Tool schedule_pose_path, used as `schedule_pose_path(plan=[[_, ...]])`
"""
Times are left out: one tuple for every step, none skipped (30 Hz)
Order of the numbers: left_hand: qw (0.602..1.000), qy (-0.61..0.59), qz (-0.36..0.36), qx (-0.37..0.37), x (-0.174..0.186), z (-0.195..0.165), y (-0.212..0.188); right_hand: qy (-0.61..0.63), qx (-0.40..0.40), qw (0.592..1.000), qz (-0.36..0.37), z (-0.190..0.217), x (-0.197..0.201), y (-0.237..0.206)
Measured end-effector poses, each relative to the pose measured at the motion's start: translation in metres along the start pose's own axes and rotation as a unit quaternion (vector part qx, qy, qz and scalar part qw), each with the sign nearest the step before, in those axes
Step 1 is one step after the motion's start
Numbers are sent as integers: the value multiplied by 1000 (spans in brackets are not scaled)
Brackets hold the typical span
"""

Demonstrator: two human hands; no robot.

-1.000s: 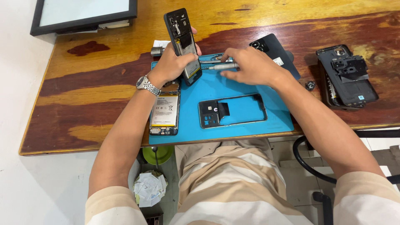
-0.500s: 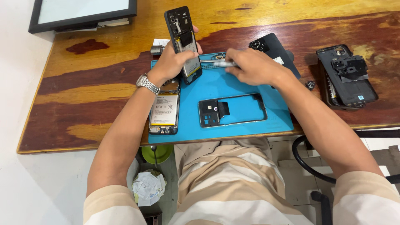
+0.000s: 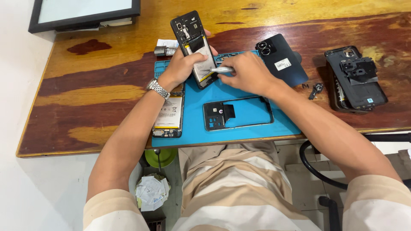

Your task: The person repairs a disassembled smartphone at a workbench. They unscrew screws from the phone's midframe with a screwdriver, lift the battery and flex cables out of the housing, reposition the frame, and continue driving screws while holding the phone upright.

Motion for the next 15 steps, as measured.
schedule_pose_path(plan=[[1000,-8,-1,4,0,0,0,-6,9,1000,-11,0,-3,0],[1000,-2,-2,3,-1,0,0,-13,19,1000,-21,1,-6,-1],[1000,3,-3,2,0,0,0,-13,17,999,-24,0,-8,-1],[1000,9,-4,1,0,0,0,-14,14,999,-28,-1,-10,0],[1000,9,-4,0,-1,0,0,-14,12,999,-30,-2,-11,0],[1000,9,-3,-2,-1,-1,0,-16,13,999,-32,-2,-12,-1],[1000,8,-2,-4,-1,-1,0,-19,14,999,-33,-3,-13,-1],[1000,5,-6,-1,-2,-1,0,-21,16,999,-35,-3,-13,-1],[1000,1,-10,2,-2,0,0,-23,24,999,-39,-3,-14,0],[1000,-2,-14,6,-3,0,-1,-26,32,998,-43,-2,-15,0],[1000,-6,-17,3,-4,0,-1,-28,39,998,-47,-2,-15,-1],[1000,-8,-21,0,-5,0,-1,-33,38,998,-46,-2,-16,0],[1000,-11,-23,-2,-6,0,-1,-39,35,998,-46,-2,-18,0],[1000,-12,-20,-3,-7,0,-1,-45,31,997,-46,-2,-18,0],[1000,-13,-17,-4,-7,-1,-1,-46,34,997,-50,-1,-18,0]])
Point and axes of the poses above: each hand's wrist, its own y-axis towards the middle knuckle, its own x-axis out of the back of the hand, z = x × y, the point moved 4 cm from there along y, towards the middle knuckle, and after that the axes turned 4 degrees about -z, right-handed, at the moved point
